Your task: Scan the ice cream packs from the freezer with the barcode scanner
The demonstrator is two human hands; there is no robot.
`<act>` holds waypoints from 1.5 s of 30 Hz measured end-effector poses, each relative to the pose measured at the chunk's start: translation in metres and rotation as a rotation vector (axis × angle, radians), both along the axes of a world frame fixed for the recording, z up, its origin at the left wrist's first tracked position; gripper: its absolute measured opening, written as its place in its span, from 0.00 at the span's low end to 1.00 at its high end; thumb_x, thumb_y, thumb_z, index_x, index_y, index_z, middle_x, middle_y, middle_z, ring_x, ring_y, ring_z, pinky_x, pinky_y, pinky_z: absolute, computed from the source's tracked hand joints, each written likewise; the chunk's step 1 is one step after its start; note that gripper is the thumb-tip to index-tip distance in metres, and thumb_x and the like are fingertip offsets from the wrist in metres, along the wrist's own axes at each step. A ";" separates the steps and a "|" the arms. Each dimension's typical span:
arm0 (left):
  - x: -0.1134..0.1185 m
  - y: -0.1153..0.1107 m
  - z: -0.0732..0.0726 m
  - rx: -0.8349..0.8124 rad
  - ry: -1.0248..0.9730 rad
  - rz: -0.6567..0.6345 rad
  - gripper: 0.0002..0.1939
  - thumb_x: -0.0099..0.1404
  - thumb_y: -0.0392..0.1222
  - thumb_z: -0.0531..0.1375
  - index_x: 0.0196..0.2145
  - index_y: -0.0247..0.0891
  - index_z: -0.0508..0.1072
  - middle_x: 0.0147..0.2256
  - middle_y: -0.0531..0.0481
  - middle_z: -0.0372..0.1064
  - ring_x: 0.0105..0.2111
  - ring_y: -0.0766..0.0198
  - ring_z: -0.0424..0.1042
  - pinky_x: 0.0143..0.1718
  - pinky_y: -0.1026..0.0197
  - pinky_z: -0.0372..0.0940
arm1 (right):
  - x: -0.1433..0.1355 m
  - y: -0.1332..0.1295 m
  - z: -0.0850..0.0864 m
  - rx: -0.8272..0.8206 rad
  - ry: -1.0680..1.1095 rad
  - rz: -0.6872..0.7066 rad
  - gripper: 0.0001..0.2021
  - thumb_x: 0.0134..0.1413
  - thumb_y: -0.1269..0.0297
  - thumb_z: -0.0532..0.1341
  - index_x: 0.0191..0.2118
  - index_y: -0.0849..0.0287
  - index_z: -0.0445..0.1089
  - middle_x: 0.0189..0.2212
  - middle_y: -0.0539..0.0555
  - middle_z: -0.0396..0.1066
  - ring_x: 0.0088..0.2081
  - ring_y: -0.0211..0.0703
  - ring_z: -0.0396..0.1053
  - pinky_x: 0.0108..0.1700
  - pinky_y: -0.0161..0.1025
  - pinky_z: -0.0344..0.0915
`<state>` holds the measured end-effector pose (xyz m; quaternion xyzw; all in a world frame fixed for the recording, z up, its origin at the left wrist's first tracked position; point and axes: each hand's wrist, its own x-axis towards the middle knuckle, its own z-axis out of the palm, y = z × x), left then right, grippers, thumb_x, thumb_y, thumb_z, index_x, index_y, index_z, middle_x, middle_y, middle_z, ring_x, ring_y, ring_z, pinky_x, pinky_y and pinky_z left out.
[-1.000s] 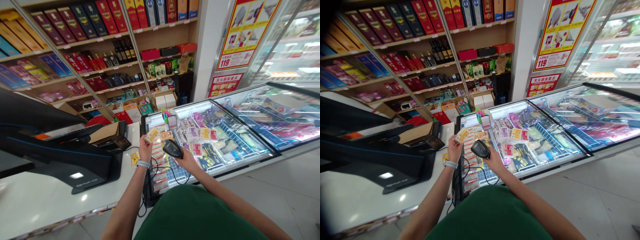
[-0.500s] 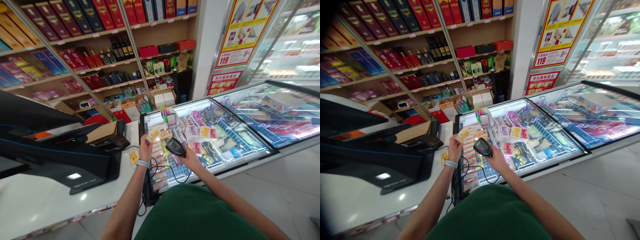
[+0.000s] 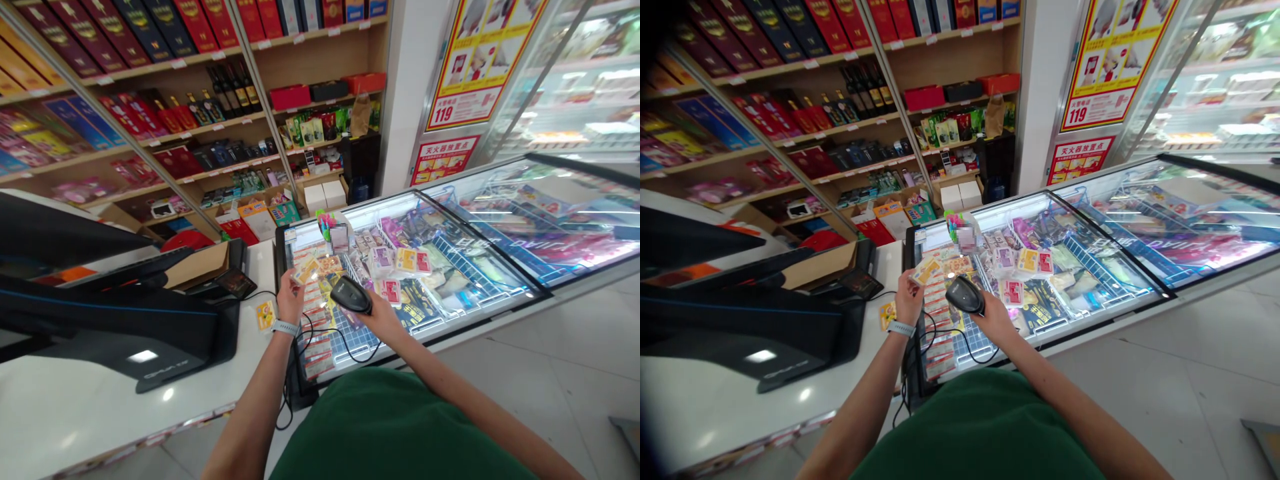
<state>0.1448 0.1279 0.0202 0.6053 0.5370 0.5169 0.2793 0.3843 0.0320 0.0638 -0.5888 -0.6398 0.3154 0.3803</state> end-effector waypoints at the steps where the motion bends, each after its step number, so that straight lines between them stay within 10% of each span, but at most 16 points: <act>1: 0.000 0.000 -0.001 -0.005 -0.005 -0.002 0.26 0.59 0.36 0.60 0.55 0.42 0.61 0.46 0.46 0.69 0.41 0.62 0.73 0.44 0.58 0.69 | 0.000 0.000 0.000 0.000 -0.004 -0.003 0.20 0.45 0.72 0.62 0.48 0.60 0.69 0.43 0.59 0.75 0.45 0.52 0.73 0.45 0.45 0.67; 45: 0.002 -0.003 0.007 -0.016 -0.095 0.018 0.27 0.57 0.35 0.61 0.54 0.41 0.60 0.43 0.46 0.71 0.41 0.61 0.74 0.44 0.57 0.69 | 0.000 -0.002 -0.005 0.020 -0.002 0.014 0.22 0.47 0.71 0.62 0.51 0.59 0.68 0.45 0.58 0.75 0.46 0.52 0.72 0.47 0.46 0.67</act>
